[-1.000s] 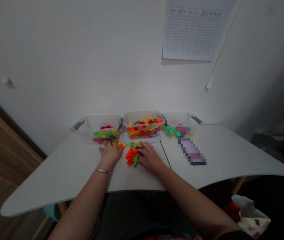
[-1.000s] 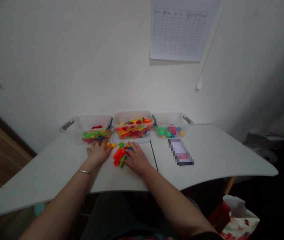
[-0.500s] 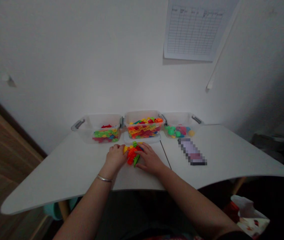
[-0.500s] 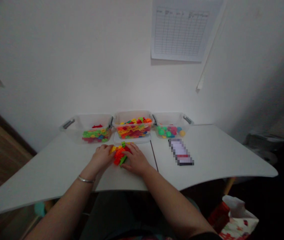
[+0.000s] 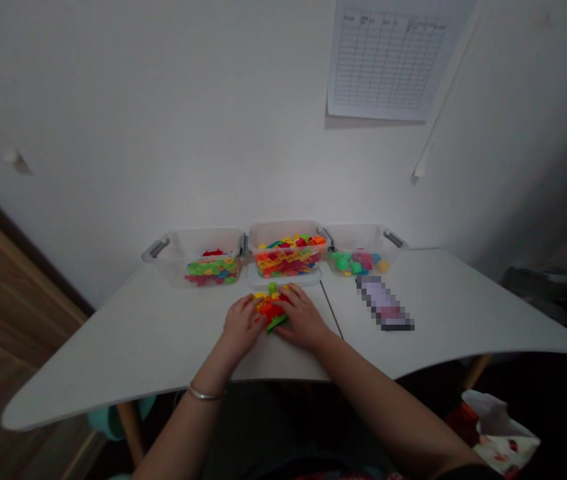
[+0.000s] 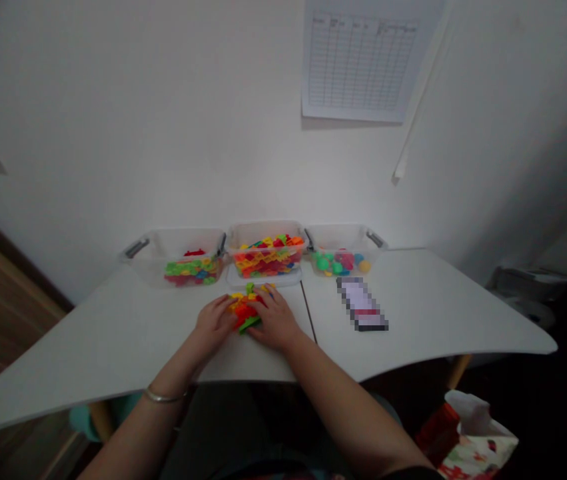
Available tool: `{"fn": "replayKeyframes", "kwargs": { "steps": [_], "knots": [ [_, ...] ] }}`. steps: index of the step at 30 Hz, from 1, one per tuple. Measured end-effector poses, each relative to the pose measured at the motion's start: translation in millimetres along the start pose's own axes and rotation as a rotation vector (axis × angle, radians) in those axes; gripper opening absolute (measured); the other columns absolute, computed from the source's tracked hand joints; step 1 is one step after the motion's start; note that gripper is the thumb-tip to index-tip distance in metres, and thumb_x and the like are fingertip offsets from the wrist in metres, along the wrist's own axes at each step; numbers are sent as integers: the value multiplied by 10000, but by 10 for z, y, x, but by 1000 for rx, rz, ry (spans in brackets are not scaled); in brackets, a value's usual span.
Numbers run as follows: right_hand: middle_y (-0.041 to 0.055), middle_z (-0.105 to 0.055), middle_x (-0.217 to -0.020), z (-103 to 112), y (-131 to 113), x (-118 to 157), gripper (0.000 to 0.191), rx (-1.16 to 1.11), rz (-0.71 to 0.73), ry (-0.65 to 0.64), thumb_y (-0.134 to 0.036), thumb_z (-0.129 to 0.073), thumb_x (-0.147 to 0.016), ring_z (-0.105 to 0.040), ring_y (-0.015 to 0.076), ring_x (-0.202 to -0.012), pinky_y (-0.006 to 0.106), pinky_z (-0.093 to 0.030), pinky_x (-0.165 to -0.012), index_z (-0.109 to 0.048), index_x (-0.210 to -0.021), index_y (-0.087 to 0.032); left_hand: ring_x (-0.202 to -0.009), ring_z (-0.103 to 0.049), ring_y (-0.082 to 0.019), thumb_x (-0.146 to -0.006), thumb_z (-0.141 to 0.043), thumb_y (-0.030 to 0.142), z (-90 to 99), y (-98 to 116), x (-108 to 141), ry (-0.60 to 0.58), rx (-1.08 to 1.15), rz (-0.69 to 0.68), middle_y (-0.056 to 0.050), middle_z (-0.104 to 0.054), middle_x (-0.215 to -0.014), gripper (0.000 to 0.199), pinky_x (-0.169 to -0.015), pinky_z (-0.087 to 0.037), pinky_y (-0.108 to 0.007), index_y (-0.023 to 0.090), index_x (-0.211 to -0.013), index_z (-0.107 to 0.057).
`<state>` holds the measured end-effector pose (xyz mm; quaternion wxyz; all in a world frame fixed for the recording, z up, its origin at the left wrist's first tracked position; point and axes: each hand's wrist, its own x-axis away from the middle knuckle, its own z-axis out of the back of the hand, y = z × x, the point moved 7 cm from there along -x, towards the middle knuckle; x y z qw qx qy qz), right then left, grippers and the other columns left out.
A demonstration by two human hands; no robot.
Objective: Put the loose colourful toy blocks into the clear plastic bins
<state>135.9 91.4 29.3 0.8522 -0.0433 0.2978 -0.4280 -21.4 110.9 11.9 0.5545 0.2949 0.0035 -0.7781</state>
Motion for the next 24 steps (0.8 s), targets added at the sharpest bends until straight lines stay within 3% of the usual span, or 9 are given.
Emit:
{"fn": "replayKeyframes", "kwargs": {
  "steps": [6, 10, 16, 20, 24],
  "knots": [
    [140, -485, -1440, 51, 17, -2, 413, 9, -11, 28, -354, -790, -711, -242, 328, -1445, 551, -282, -1171, -670, -1064, -176, -1348, -422, -330, -834, -603, 352, 2, 171, 265, -28, -221, 65, -156, -473, -1458, 533, -1099, -361, -503, 220, -1346, -531],
    [131, -488, -1429, 42, 74, -5, 369, 17, -30, 42, -360, -816, -696, -260, 338, -1433, 569, -307, -1149, -682, -996, -192, -1373, -383, -355, -861, -572, 384, 8, 178, 254, -60, -279, 133, -158, -458, -1472, 541, -1090, -356, -532, 216, -1371, -514],
    [124, -577, -1330, 38, 53, -27, 258, 27, 24, 63, -295, -793, -736, -365, 319, -1371, 535, -352, -1131, -698, -952, -190, -1348, -413, -359, -909, -503, 394, 28, 219, 224, -75, -296, 121, -194, -429, -1489, 596, -1073, -362, -558, 162, -1450, -414],
    [102, -678, -1139, 34, -60, -43, 182, 81, 124, 34, -205, -741, -782, -532, 274, -1194, 468, -436, -1060, -693, -957, -201, -1336, -428, -346, -941, -433, 380, 40, 253, 235, -44, -291, 88, -181, -458, -1470, 544, -1079, -363, -548, 154, -1436, -429],
    [90, -703, -943, 22, -118, -44, 73, 183, 130, -14, -237, -700, -830, -601, 260, -998, 414, -500, -915, -670, -882, -196, -1320, -444, -323, -952, -405, 387, 47, 247, 245, 1, -293, 63, -176, -494, -1435, 496, -1083, -375, -500, 152, -1381, -487]
  ]
}}
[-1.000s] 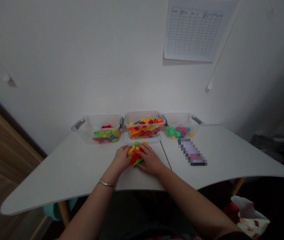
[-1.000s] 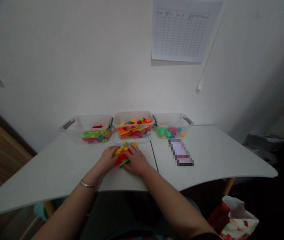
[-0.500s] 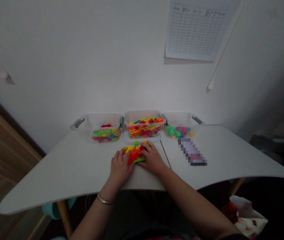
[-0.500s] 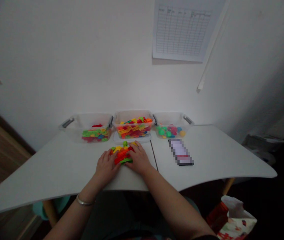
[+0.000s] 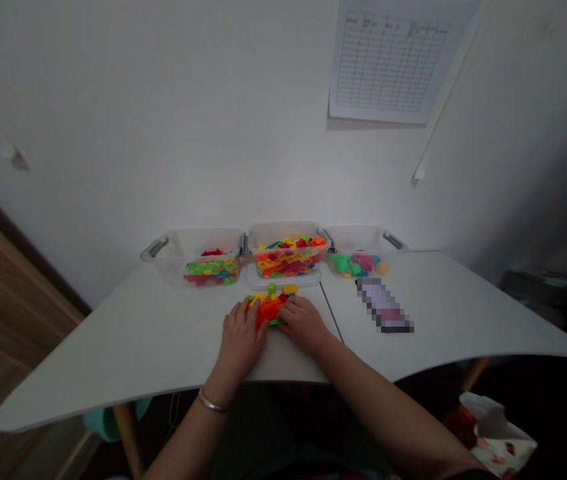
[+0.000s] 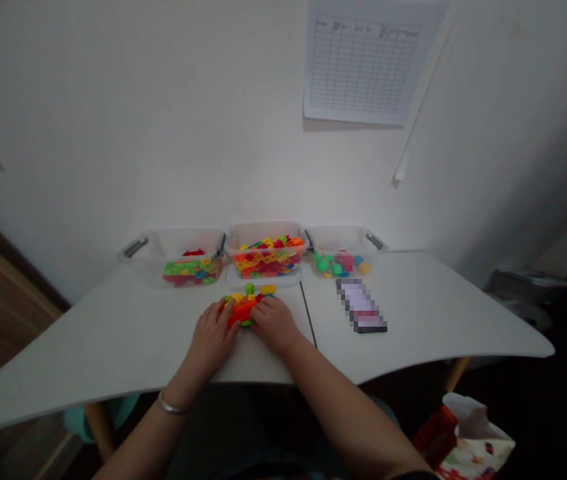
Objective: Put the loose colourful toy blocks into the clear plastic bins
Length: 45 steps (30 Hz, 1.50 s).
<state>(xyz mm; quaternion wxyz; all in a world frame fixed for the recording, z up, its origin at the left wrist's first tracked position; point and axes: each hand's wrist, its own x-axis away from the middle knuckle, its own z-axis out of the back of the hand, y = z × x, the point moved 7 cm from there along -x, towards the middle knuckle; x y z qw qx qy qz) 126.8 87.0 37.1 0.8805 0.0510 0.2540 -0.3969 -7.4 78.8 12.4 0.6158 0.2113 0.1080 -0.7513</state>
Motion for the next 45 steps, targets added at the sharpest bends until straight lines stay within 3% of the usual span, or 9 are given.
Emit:
{"fn": "replayKeyframes", "kwargs": {
  "steps": [4, 10, 15, 18, 21, 27, 30, 39, 45],
  "knots": [
    [93, -680, -973, 8, 9, 19, 74, -44, -37, 43, -203, -633, -858, -593, 246, -958, 397, -498, -873, -639, -931, -198, -1304, -457, -311, -951, -405, 395, 3, -8, 5, 20, 14, -14, -175, -512, -1410, 479, -1094, -369, -472, 145, -1345, -512],
    [63, -613, -926, 176, 346, 63, 41, -307, -250, 359, -205, -550, -862, -580, 216, -911, 361, -509, -811, -555, -836, -236, -1303, -455, -305, -946, -407, 383, 9, -13, 6, 13, 43, -13, -180, -505, -1408, 463, -1099, -362, -477, 151, -1332, -516],
    [62, -618, -913, 800, 732, -135, 172, -285, -327, 612, -235, -574, -851, -577, 222, -946, 367, -501, -843, -481, -707, -242, -1300, -462, -311, -924, -449, 388, 11, -13, 2, -6, 32, -14, -174, -504, -1410, 479, -1092, -371, -477, 157, -1337, -518],
    [75, -632, -1014, 1181, 947, -417, 87, -181, -312, 603, -209, -546, -851, -567, 225, -1032, 383, -475, -935, -550, -767, -233, -1301, -467, -316, -931, -440, 373, 14, -7, -1, -15, 36, -15, -187, -503, -1413, 477, -1095, -371, -481, 141, -1340, -522],
    [83, -633, -1050, 1362, 1189, -673, 118, -100, -345, 584, -176, -512, -851, -569, 213, -1043, 369, -466, -966, -615, -813, -219, -1305, -470, -315, -939, -428, 376, 18, -7, 6, -6, 40, -9, -187, -507, -1413, 470, -1086, -380, -495, 155, -1343, -521],
    [122, -698, -1045, 984, 1465, -900, 258, 64, -476, 249, -159, -448, -903, -624, 228, -1020, 411, -429, -1014, -694, -981, -167, -1292, -487, -315, -930, -449, 385, 17, -28, 27, 12, 42, -4, -177, -521, -1399, 459, -1070, -397, -505, 178, -1331, -536],
    [142, -699, -1126, 843, 1463, -844, 337, 124, -474, 198, -227, -390, -954, -628, 260, -1064, 489, -377, -1062, -660, -1140, -150, -1296, -478, -310, -924, -462, 372, 29, -28, 26, 3, 42, -2, -170, -519, -1400, 462, -1083, -386, -490, 176, -1334, -539],
    [198, -486, -1435, 775, 1464, -669, 573, -77, -380, 328, -311, -477, -878, -427, 293, -1361, 491, -332, -1145, -441, -1400, -79, -1317, -446, -327, -892, -487, 333, 12, -17, 25, -43, 56, 11, -184, -496, -1415, 505, -1099, -356, -500, 149, -1362, -512],
    [192, -412, -1470, 812, 1153, -327, 560, -155, -356, 585, -266, -474, -858, -350, 266, -1404, 499, -302, -1164, -413, -1394, -119, -1311, -446, -318, -874, -505, 317, 23, -8, 22, -35, 59, -16, -160, -494, -1413, 505, -1107, -354, -477, 163, -1355, -513]
  ]
}}
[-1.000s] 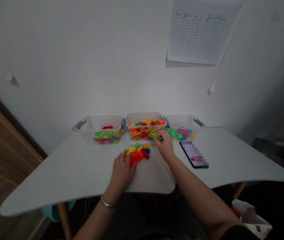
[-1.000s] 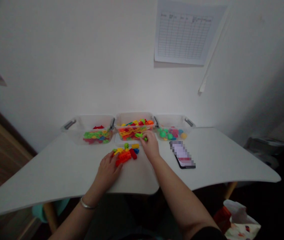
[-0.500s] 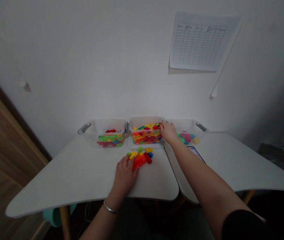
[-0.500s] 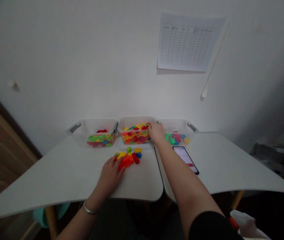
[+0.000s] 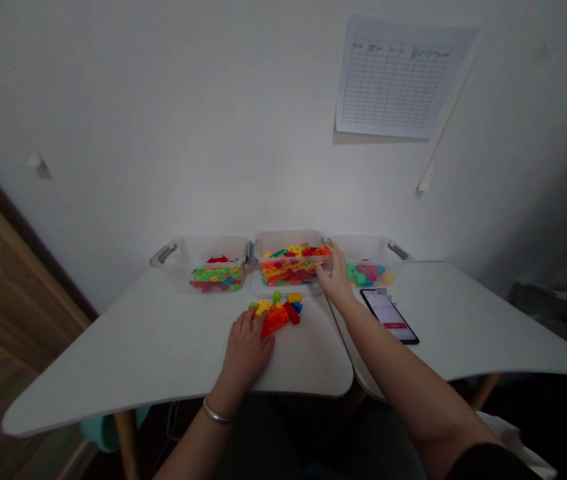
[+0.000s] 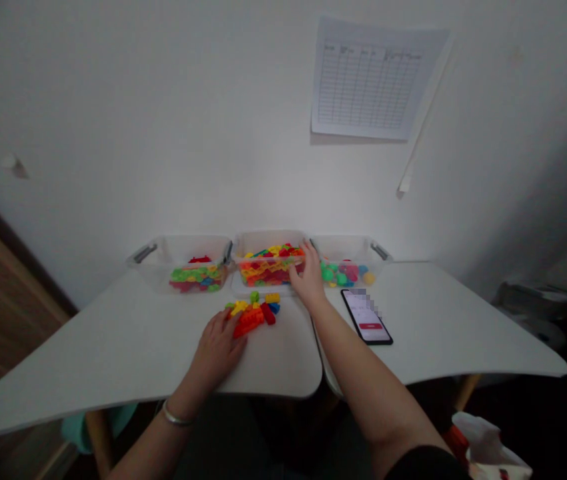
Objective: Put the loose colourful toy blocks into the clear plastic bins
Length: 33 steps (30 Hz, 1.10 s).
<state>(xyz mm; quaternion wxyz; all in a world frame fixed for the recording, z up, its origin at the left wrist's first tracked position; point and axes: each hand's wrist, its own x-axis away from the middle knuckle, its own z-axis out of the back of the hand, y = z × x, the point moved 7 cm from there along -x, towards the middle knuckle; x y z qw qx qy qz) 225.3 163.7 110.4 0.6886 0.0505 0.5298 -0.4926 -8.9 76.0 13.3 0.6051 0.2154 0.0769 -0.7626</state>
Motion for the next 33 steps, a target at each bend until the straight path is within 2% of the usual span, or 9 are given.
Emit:
{"fn": "replayKeyframes", "kwargs": {
  "steps": [2, 5, 8, 11, 13, 19, 25, 30, 33],
  "knots": [
    [180, -409, -1471, 11, -98, 233, 533, -13, 8, 52, -257, -475, -865, -349, 268, -1400, 522, -297, -1159, -420, -1384, -151, -1308, -447, -327, -875, -510, 317, 5, 7, -1, 3, -9, -9, -173, -492, -1411, 502, -1108, -357, -477, 148, -1348, -521],
    [180, -425, -1452, -127, -182, 602, 512, -43, -2, 20, -234, -484, -862, -382, 265, -1375, 504, -357, -1126, -442, -1366, -153, -1295, -456, -332, -871, -523, 309, 13, 21, 2, 26, -24, -28, -189, -499, -1400, 498, -1102, -367, -480, 131, -1337, -530],
    [184, -482, -1403, -388, -203, 895, 445, -43, -3, -140, -236, -546, -843, -429, 284, -1336, 506, -375, -1112, -541, -1280, -149, -1272, -475, -327, -862, -536, 299, 20, 29, 10, 65, -25, -44, -192, -516, -1380, 484, -1086, -385, -489, 133, -1317, -540],
    [168, -523, -1375, -600, -183, 1058, 358, -38, -31, -330, -255, -582, -860, -473, 284, -1303, 503, -394, -1098, -613, -1209, -183, -1253, -489, -327, -853, -550, 296, 22, 32, 16, 94, -16, -55, -198, -526, -1364, 484, -1072, -399, -485, 129, -1307, -544],
    [161, -519, -1388, -634, -175, 1087, 339, -42, -59, -387, -263, -575, -880, -471, 279, -1313, 495, -395, -1101, -621, -1210, -196, -1246, -495, -325, -848, -554, 292, 25, 30, 19, 107, -19, -54, -192, -534, -1355, 485, -1063, -406, -485, 136, -1307, -543],
    [184, -471, -1428, -535, -241, 1059, 401, -33, -91, -421, -240, -645, -829, -439, 290, -1346, 486, -380, -1116, -610, -1223, -171, -1245, -500, -333, -841, -570, 285, 24, 39, 20, 102, -16, -59, -199, -527, -1366, 492, -1053, -411, -501, 134, -1308, -545],
    [196, -510, -1379, -480, -268, 1063, 266, 53, -107, -405, -186, -671, -782, -460, 301, -1315, 475, -386, -1104, -656, -1045, -145, -1225, -519, -321, -834, -574, 268, 67, 50, 18, 111, 18, -47, -193, -538, -1356, 492, -1043, -417, -501, 149, -1311, -547],
    [164, -540, -1349, -434, -244, 1054, 247, 87, -133, -384, -153, -700, -739, -487, 288, -1285, 465, -405, -1084, -654, -981, -178, -1223, -519, -331, -838, -575, 269, 69, 61, 10, 97, 6, -51, -199, -541, -1353, 490, -1034, -426, -505, 138, -1310, -552],
    [164, -552, -1332, -424, -227, 1052, 153, 94, -156, -384, -152, -689, -750, -500, 292, -1268, 469, -410, -1076, -661, -898, -179, -1225, -519, -326, -842, -573, 272, 70, 59, 9, 111, 7, -57, -194, -539, -1354, 496, -1038, -425, -505, 146, -1322, -540]
  ]
}}
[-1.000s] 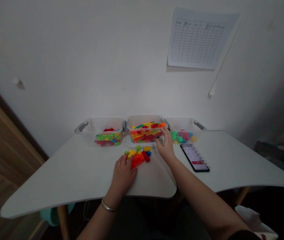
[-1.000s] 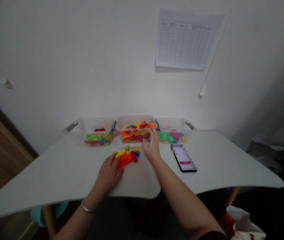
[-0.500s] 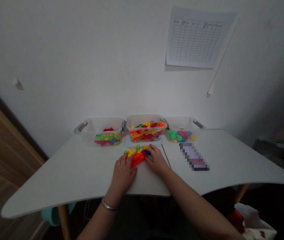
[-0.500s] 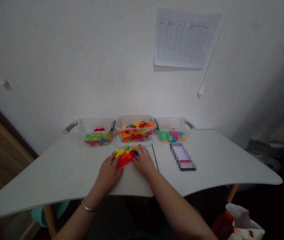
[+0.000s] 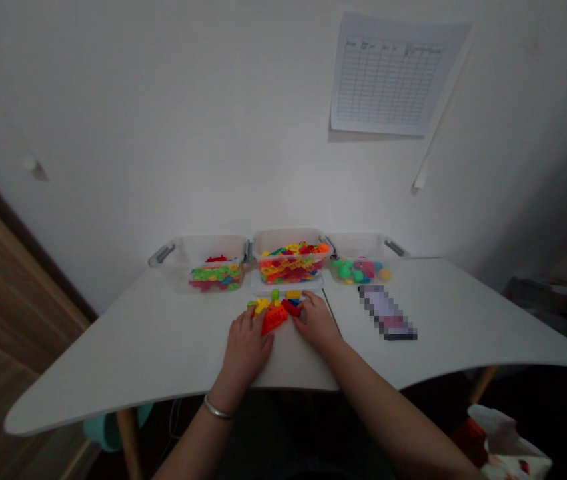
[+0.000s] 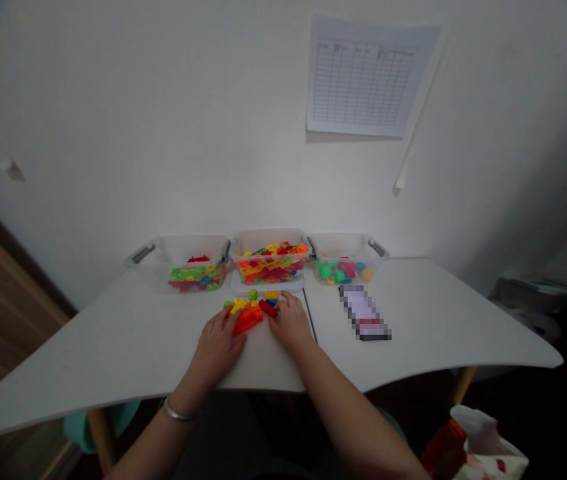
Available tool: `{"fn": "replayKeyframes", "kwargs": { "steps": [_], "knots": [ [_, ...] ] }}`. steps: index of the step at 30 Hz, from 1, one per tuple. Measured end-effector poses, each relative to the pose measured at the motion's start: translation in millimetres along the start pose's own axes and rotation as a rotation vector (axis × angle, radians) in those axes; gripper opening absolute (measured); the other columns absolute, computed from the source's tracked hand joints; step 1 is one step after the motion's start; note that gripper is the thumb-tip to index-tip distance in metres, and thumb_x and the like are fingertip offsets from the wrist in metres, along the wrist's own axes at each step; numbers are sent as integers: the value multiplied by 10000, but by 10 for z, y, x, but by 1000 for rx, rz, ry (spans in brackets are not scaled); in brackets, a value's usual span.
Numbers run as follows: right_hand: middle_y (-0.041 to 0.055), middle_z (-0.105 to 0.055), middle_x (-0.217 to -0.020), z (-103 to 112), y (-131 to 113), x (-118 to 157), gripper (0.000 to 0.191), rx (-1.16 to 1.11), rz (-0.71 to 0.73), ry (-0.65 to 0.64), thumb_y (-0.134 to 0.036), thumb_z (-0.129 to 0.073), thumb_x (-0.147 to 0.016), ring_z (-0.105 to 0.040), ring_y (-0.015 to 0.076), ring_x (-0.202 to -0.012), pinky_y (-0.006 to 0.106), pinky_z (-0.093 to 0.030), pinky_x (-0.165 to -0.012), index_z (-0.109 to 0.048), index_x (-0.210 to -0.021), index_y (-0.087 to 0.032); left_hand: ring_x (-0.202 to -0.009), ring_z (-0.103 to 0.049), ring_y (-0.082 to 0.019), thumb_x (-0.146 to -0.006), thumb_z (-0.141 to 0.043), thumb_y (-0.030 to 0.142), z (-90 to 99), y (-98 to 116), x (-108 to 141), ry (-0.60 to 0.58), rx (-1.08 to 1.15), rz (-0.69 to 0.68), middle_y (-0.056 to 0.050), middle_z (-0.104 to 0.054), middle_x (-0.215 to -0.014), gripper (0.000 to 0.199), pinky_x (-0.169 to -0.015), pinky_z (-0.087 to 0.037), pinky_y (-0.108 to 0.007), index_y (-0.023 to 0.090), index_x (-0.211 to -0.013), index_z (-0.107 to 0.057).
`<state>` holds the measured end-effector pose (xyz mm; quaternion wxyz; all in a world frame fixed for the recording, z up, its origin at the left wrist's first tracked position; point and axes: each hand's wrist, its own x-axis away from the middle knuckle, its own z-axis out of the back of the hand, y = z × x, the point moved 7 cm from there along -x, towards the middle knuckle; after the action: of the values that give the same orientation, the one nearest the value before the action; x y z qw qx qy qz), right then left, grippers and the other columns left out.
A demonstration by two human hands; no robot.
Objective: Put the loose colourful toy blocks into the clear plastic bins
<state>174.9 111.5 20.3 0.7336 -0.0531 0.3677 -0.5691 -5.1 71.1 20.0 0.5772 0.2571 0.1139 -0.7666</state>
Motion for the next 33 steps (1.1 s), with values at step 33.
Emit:
{"fn": "replayKeyframes", "kwargs": {
  "steps": [33],
  "knots": [
    [44, -729, -1025, 22, -548, 162, 168, 37, 564, -110, -192, -574, -908, -655, 172, -868, 282, -493, -768, -705, -984, -265, -1173, -579, -273, -878, -507, 276, -103, -215, -50, 140, 342, -35, -99, -693, -1149, 272, -1049, -436, -524, 197, -1095, -652]
  ]
}}
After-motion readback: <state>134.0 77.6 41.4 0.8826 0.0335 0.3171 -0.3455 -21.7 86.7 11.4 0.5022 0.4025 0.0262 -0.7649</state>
